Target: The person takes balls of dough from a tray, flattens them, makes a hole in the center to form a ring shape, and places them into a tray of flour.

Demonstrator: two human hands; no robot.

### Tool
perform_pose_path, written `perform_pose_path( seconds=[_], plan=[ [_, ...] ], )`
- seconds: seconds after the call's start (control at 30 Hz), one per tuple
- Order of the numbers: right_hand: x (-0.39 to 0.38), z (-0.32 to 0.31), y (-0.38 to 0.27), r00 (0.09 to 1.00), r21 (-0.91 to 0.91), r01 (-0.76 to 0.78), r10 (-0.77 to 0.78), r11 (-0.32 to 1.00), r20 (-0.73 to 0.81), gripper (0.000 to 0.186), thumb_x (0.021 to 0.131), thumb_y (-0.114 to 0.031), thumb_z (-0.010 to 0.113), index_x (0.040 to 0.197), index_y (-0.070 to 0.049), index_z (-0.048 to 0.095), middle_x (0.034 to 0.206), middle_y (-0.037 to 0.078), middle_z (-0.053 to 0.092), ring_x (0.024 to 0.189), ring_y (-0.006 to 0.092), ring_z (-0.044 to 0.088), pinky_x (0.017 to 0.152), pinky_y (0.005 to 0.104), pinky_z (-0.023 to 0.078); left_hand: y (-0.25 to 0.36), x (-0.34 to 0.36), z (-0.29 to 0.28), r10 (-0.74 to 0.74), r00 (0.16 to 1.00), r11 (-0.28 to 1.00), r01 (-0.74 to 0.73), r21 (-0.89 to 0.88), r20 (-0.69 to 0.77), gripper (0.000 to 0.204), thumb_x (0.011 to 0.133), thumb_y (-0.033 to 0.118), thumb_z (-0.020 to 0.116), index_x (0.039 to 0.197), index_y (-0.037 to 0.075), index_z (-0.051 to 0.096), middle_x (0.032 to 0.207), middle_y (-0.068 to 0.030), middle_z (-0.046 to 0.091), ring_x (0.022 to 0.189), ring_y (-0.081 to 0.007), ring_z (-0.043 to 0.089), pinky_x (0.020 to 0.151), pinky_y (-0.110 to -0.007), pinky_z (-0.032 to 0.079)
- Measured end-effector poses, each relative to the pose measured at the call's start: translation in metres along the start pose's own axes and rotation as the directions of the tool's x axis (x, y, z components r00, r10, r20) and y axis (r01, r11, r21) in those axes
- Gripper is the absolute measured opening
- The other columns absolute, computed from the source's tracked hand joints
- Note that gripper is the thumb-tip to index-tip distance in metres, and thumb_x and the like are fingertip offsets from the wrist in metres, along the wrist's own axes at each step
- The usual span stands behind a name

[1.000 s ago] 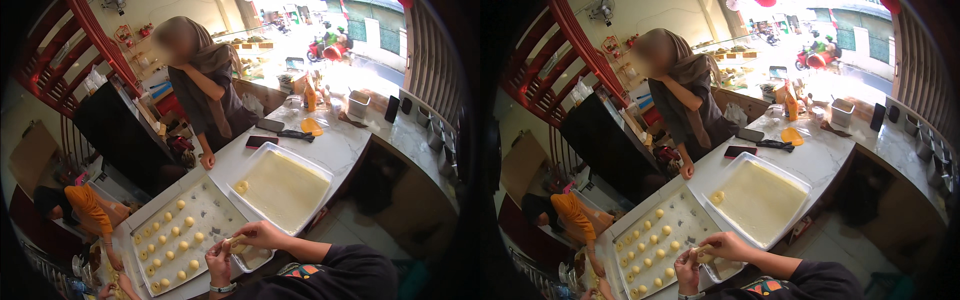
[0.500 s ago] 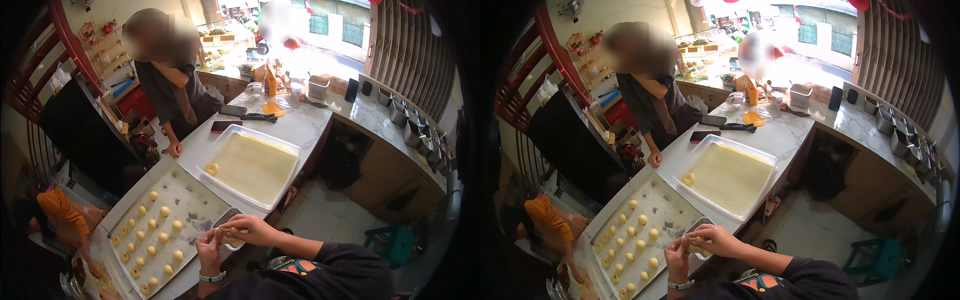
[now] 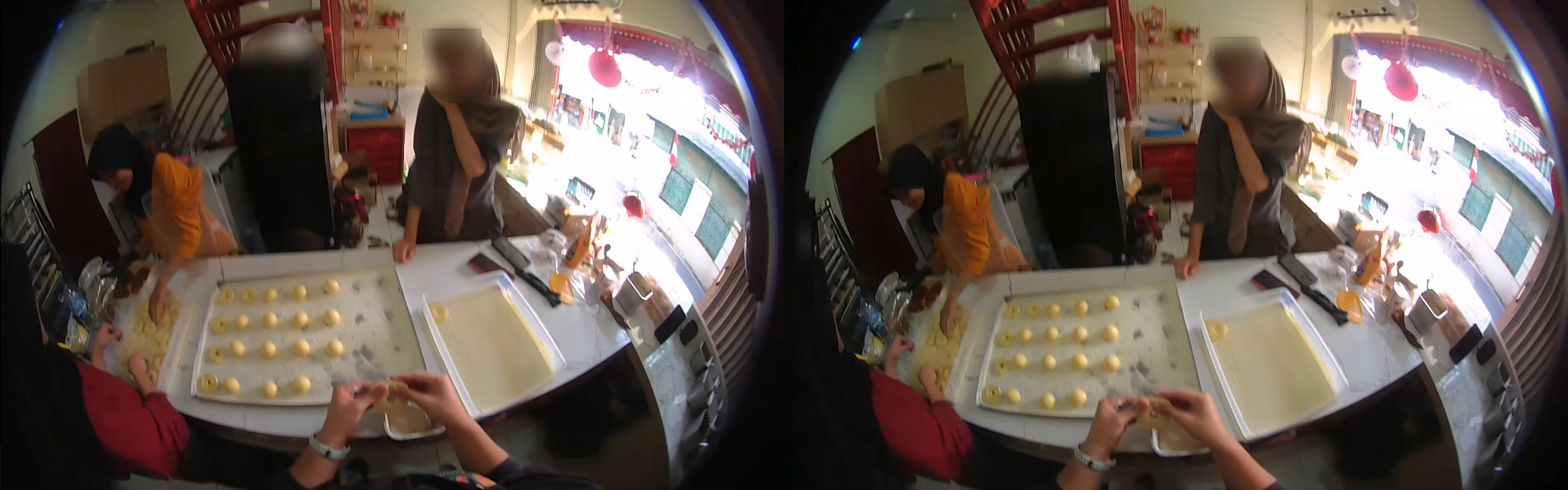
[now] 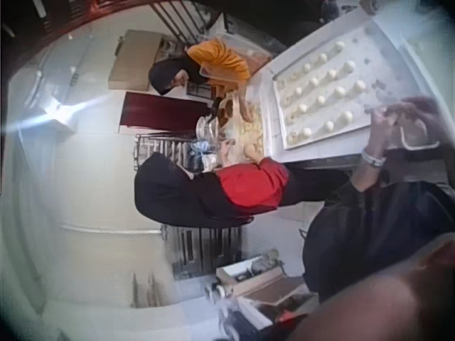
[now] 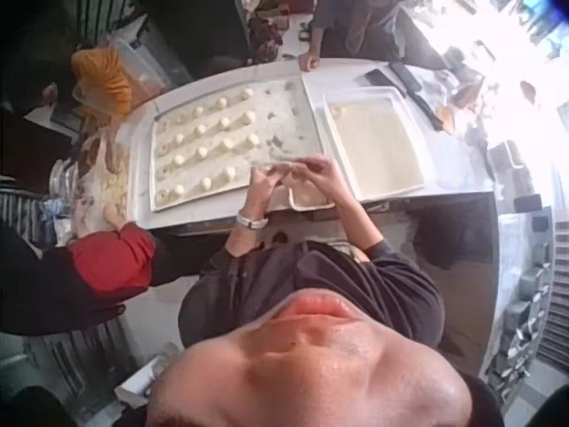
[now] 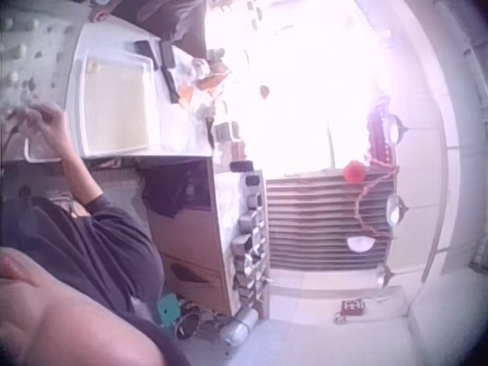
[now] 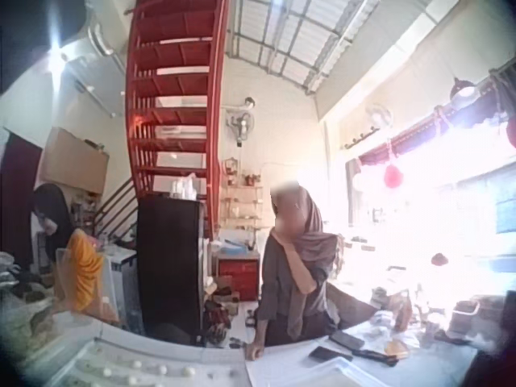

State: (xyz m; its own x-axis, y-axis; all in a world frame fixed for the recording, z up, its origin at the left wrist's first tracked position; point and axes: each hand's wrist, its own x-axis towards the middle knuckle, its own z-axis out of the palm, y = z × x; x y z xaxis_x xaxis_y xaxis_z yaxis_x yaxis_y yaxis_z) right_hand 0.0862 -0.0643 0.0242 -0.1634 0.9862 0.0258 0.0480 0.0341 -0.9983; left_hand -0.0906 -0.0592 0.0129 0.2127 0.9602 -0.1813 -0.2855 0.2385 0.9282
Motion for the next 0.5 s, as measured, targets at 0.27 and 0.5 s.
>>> perform_pose_path(
  seconds=[0.27, 0.5],
  plan=[
    [-0.008, -0.049, -0.024, 0.998, 0.102, 0.045, -0.049, 0.994, 0.042, 0.026, 0.081, -0.008, 0.064, 0.104, 0.004, 0.061, 0.086, 0.007, 0.066, 0.079, 0.0088, 0.060, 0.072, 0.0222, 0.048, 0.000, 0.003, 0.054, 0.012, 1.000, 0.989, -0.013, -0.150, -0.011, 0.020, 0.081, 0.014, 0.066, 0.092, -0.003, 0.065, 0.080, -0.0064, 0.065, 0.071, -0.0096, 0.061, 0.064, -0.021, 0.050],
    [-0.017, -0.067, -0.026, 0.995, 0.133, 0.098, -0.100, 0.986, 0.005, 0.025, 0.081, -0.006, 0.063, 0.103, 0.004, 0.061, 0.084, 0.009, 0.066, 0.080, 0.0119, 0.062, 0.071, 0.0230, 0.049, -0.007, 0.009, 0.073, 0.123, 0.992, 0.977, -0.127, -0.172, -0.032, 0.023, 0.081, 0.016, 0.066, 0.093, -0.003, 0.064, 0.080, -0.0065, 0.065, 0.072, -0.0104, 0.062, 0.065, -0.021, 0.051]
  ],
)
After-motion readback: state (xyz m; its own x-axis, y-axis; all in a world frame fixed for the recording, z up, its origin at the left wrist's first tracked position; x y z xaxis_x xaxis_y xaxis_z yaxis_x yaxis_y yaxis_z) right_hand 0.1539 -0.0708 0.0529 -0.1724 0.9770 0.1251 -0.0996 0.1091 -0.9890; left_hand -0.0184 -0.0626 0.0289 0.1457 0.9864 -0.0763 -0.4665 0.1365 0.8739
